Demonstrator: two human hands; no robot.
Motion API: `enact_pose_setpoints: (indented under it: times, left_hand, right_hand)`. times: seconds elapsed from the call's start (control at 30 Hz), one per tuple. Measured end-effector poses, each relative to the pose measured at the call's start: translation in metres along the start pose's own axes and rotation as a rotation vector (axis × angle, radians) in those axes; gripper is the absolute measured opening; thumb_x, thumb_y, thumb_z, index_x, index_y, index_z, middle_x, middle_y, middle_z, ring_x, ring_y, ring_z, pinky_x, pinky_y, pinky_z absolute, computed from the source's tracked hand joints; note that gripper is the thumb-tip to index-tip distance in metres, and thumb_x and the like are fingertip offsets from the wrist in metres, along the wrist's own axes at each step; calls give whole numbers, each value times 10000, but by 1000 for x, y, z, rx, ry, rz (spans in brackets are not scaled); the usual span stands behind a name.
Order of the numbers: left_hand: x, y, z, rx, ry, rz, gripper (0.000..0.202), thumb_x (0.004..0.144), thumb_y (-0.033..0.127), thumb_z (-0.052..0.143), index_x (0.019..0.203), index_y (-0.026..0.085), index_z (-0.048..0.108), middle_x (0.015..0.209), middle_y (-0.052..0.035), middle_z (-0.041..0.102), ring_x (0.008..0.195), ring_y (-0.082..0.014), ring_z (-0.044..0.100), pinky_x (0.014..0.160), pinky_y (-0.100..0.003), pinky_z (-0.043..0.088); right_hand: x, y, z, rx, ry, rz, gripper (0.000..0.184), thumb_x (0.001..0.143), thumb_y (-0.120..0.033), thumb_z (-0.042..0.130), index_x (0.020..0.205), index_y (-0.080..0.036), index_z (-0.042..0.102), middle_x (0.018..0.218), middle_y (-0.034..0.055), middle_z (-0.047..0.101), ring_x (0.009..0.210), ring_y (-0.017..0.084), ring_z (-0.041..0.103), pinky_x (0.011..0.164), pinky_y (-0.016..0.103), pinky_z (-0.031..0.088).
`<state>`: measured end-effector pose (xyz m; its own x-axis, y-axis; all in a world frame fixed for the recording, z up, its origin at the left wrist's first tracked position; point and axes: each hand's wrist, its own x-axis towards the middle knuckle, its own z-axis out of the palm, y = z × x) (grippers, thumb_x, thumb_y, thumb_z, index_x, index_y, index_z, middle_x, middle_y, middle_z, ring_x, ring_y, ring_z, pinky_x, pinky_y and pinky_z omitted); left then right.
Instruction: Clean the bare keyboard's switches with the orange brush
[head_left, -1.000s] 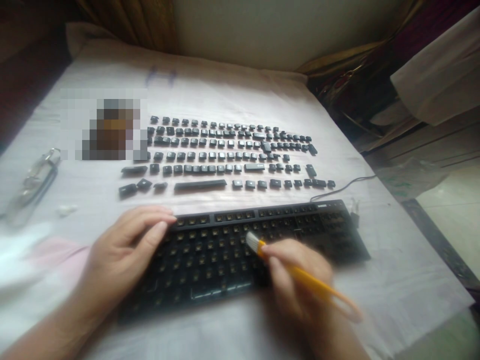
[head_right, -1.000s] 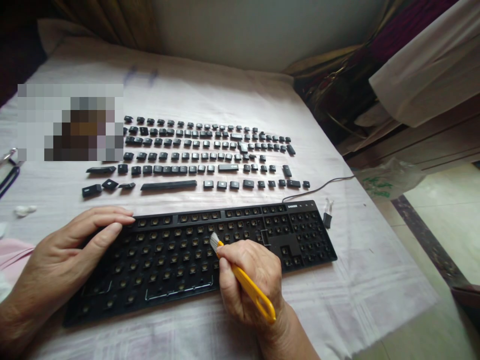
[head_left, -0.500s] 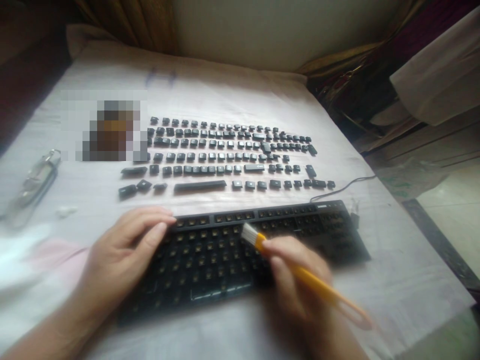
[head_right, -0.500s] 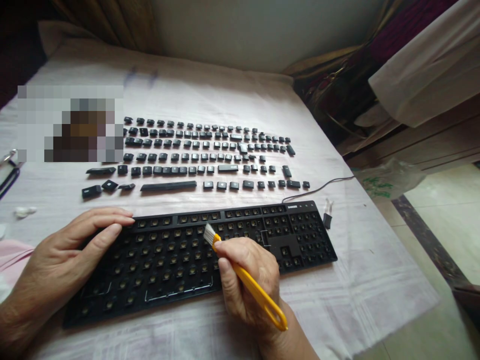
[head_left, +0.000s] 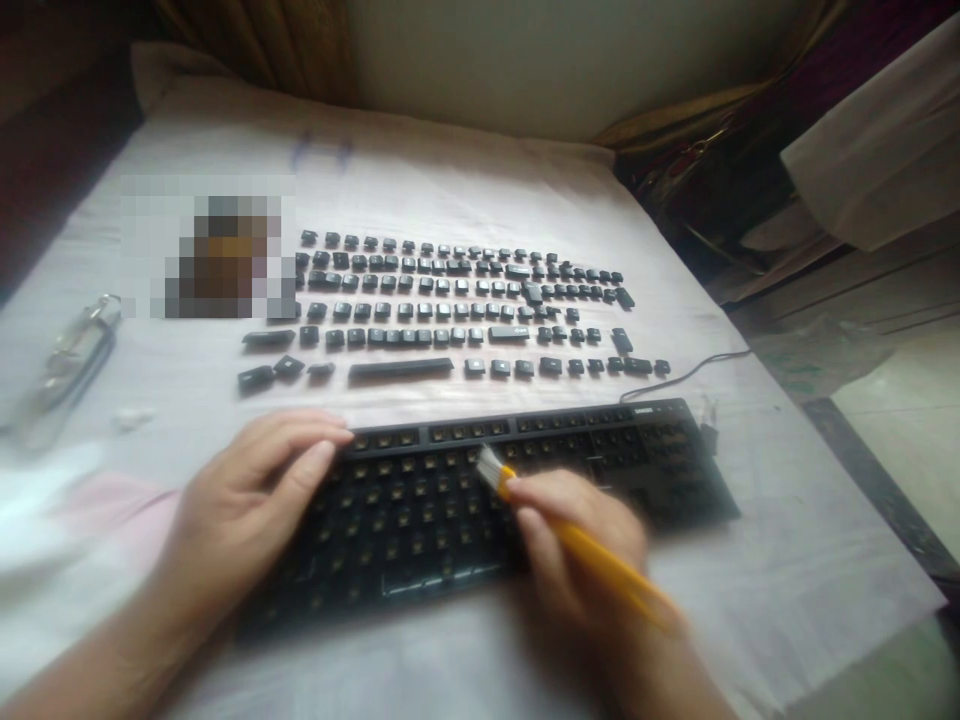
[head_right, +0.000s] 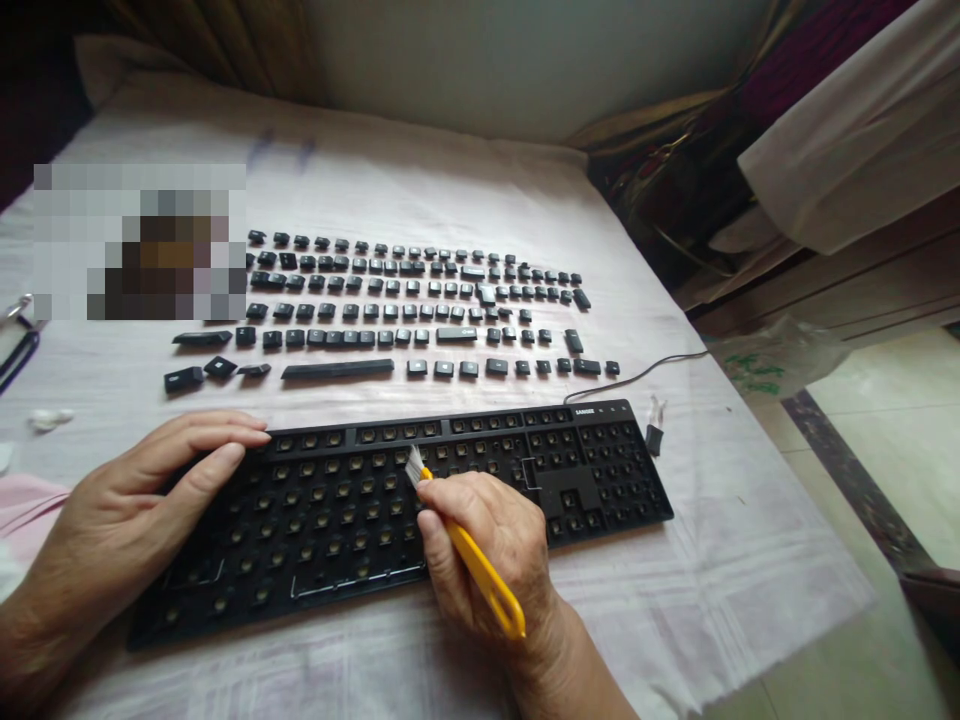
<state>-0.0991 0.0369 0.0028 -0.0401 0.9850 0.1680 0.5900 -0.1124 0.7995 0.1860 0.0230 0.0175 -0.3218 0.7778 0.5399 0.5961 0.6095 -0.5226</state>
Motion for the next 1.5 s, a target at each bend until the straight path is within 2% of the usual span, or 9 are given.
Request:
enact_pose_setpoints:
  times: [0.43,0.7,1.07,1.2,1.3,1.5]
  left_hand:
    - [-1,-3,1,-4,15,44,140,927,390,618,947,343,749,1030,86,753,1018,-84,687,998,-143,476]
    - [-1,-4,1,-3,13,41,156,923,392,616,943,324,755,1035,58,759,1016,-116,695,998,-192,502]
    - [-1,-4,1,1,21,51,150,922,381,613,945,336,754,1039,73,758,1012,-100,699,992,-173,500]
    - [0,-4,1,16,20,60,149,926,378,610,942,340,753,1032,80,761,1008,-95,698,987,-163,499]
    - [0,-4,1,14,22,62,145,927,383,613,949,347,752,1036,84,759,1009,-90,698,992,-156,493]
    - [0,-4,2,10,31,67,144,926,382,614,941,350,753,1020,83,761,1000,-97,702,977,-164,507]
  right_hand:
    - [2,-5,-1,42,-37,-17,132,958,-123,500,983,-200,604,740,20,724,618,141,697,611,253,582]
    - [0,-2,-7,-26,70,2,78,1000,-192,539,978,-205,613,742,8,743,623,125,719,625,219,593]
    - [4,-2,3,-36,65,-2,126,1028,-232,547,944,-206,636,727,22,766,592,141,733,599,232,605]
    - [6,-3,2,-14,39,2,183,1042,-244,513,903,-204,624,671,15,729,532,136,693,532,235,568]
    - [7,-3,1,-7,28,-7,191,1044,-236,499,889,-204,606,652,4,711,516,127,672,509,229,539]
    - [2,-2,-6,32,52,26,120,995,-152,520,931,-212,602,694,-5,720,561,122,685,551,224,556]
